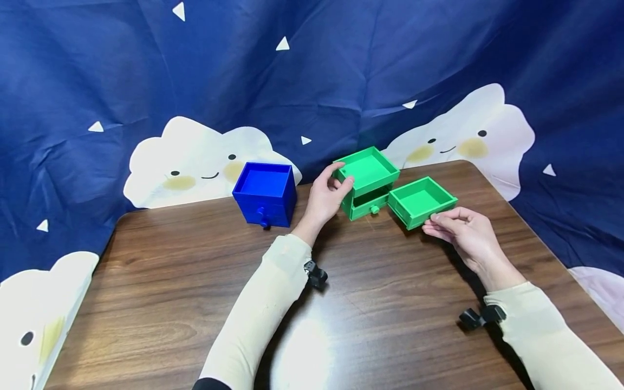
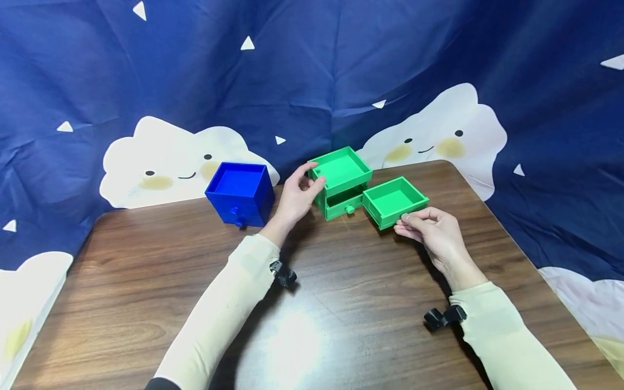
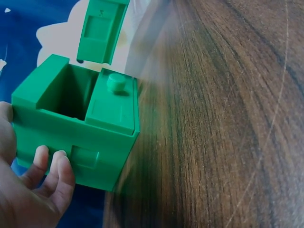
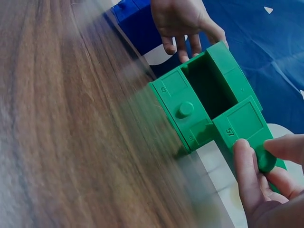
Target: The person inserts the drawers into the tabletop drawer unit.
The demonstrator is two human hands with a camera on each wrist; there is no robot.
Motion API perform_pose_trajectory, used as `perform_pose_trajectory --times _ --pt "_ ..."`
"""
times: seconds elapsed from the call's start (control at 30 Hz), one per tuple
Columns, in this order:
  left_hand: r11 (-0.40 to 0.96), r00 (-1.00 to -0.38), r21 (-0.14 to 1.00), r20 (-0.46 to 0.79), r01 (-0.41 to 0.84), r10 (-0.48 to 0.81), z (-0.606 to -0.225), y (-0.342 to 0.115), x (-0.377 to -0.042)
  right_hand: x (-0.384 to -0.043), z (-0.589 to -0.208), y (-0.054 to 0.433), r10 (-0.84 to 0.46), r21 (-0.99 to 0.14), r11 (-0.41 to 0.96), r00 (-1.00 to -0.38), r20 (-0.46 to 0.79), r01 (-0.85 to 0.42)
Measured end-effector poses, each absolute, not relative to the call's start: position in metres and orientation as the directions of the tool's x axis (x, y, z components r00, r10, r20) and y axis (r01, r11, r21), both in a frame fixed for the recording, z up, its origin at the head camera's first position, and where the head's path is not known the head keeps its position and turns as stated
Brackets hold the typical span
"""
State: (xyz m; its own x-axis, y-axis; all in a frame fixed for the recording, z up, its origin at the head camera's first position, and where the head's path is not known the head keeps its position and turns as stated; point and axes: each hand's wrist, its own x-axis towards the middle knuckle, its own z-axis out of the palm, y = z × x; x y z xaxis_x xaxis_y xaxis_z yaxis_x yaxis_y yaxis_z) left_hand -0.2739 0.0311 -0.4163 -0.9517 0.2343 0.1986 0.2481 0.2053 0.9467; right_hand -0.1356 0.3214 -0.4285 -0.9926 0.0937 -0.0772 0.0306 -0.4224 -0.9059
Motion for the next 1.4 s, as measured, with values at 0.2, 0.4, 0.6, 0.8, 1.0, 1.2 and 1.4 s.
perform_pose_trajectory --times 0.2,0.4,0.6,0.8,1.0,1.2,1.4 --pt "0.205 -0.954 0.948 0.196 0.244 0.229 -0.415 0.031 -0.274 -0.136 -0.428 0.316 0.074 -0.917 -0.396 -0.994 -0.079 0.044" --pt "0.211 -0.953 0.947 0.193 0.243 0.232 -0.416 0.031 -0.272 -0.134 -0.429 0.312 0.074 -0.935 -0.351 -0.994 -0.08 0.05" --pt "0.212 -0.953 0.946 0.193 0.244 0.235 -0.418 0.032 -0.272 -0.131 -0.426 0.308 0.095 -0.946 -0.315 -0.99 -0.108 0.074" --pt "0.197 -0.95 0.946 0.209 0.257 0.233 -0.418 0.033 -0.274 -0.132 -0.421 0.301 0.096 -0.95 -0.306 -0.991 -0.096 0.063" --pt "0.194 -0.95 0.948 0.208 0.254 0.231 -0.419 0.032 -0.274 -0.133 -0.421 0.294 0.095 -0.954 -0.291 -0.99 -0.104 0.073" --pt "0.189 -0.953 0.951 0.199 0.244 0.227 -0.419 0.032 -0.271 -0.133 -0.424 0.289 0.085 -0.965 -0.247 -0.99 -0.109 0.085" --pt "0.187 -0.949 0.947 0.216 0.26 0.229 -0.419 0.031 -0.271 -0.134 -0.424 0.284 0.088 -0.97 -0.226 -0.99 -0.107 0.085"
